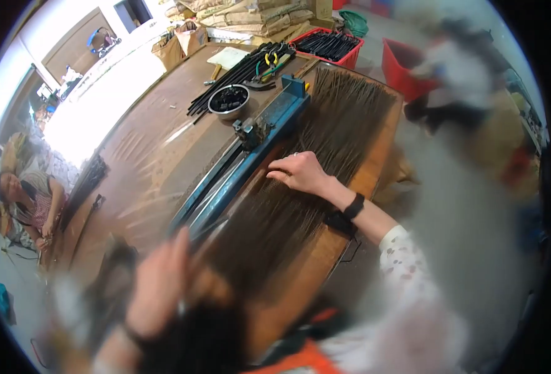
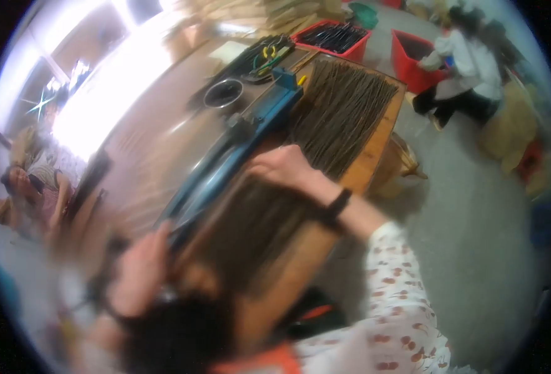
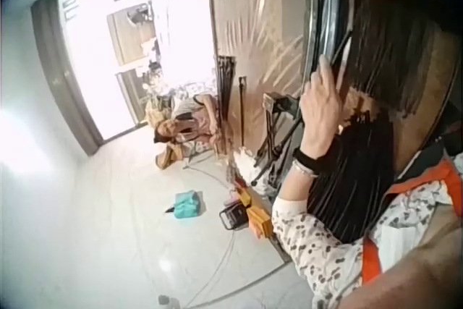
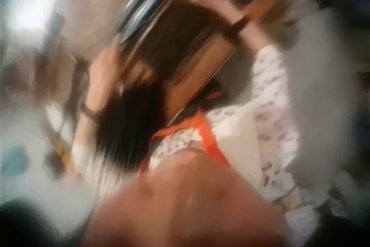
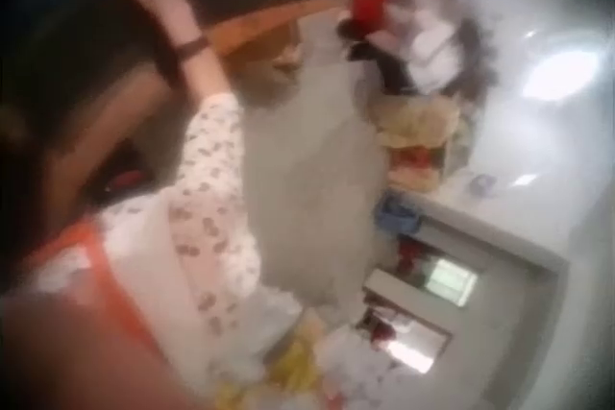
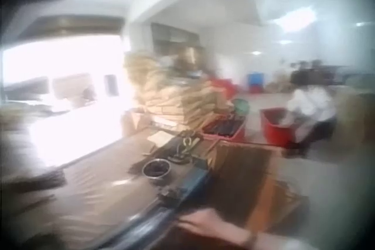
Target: Cutting and trimming thin black rods using a manual desktop cutting machine.
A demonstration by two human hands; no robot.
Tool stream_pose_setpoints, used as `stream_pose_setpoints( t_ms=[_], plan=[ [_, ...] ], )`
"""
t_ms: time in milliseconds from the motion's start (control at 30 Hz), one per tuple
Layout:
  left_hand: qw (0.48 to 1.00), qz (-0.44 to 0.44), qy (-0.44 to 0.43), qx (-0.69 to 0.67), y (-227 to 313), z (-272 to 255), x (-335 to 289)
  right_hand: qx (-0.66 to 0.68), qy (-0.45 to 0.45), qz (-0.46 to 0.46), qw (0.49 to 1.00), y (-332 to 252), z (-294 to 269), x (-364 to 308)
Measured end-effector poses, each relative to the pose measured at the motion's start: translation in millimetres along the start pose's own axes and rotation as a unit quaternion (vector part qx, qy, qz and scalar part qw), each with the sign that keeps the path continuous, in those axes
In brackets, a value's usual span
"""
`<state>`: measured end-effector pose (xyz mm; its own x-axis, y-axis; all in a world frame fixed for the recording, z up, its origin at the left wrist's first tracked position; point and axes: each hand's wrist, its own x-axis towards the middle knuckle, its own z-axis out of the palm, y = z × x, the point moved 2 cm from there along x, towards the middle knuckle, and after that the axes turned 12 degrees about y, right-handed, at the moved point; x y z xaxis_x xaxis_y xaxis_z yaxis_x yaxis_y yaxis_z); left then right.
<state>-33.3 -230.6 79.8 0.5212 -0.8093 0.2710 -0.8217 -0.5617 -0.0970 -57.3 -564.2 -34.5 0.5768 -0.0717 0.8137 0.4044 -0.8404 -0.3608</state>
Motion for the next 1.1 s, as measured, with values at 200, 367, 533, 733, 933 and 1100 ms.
stream_pose_setpoints(
  t_ms=[200, 367, 533, 733, 933, 1100],
  plan=[
    [0.994, 0.012, -0.049, -0.099, 9.4, 14.9, 8.4, 0.0, -0.007, -0.05, 0.999, 14.6, 16.0, -1.8],
    [0.999, -0.002, -0.031, -0.033, -7.8, 17.5, -4.7, 0.082, -0.043, -0.13, 0.987, -63.1, 28.3, 3.4],
    [0.999, -0.017, 0.025, 0.02, -32.7, -12.9, -20.4, -0.027, 0.083, 0.021, 0.996, -31.4, 49.3, -15.4],
    [0.998, -0.034, 0.057, 0.017, -34.6, -26.5, -46.2, 0.241, 0.003, -0.045, 0.97, -114.1, 47.3, 19.6],
    [0.996, 0.012, 0.083, 0.011, -32.4, -26.6, -59.9, 0.184, 0.033, -0.097, 0.978, -154.2, 82.5, 10.3],
    [0.994, -0.025, 0.108, -0.003, -49.2, -39.5, -81.9, 0.207, 0.022, -0.09, 0.974, -163.2, 94.8, 9.6]
  ],
)
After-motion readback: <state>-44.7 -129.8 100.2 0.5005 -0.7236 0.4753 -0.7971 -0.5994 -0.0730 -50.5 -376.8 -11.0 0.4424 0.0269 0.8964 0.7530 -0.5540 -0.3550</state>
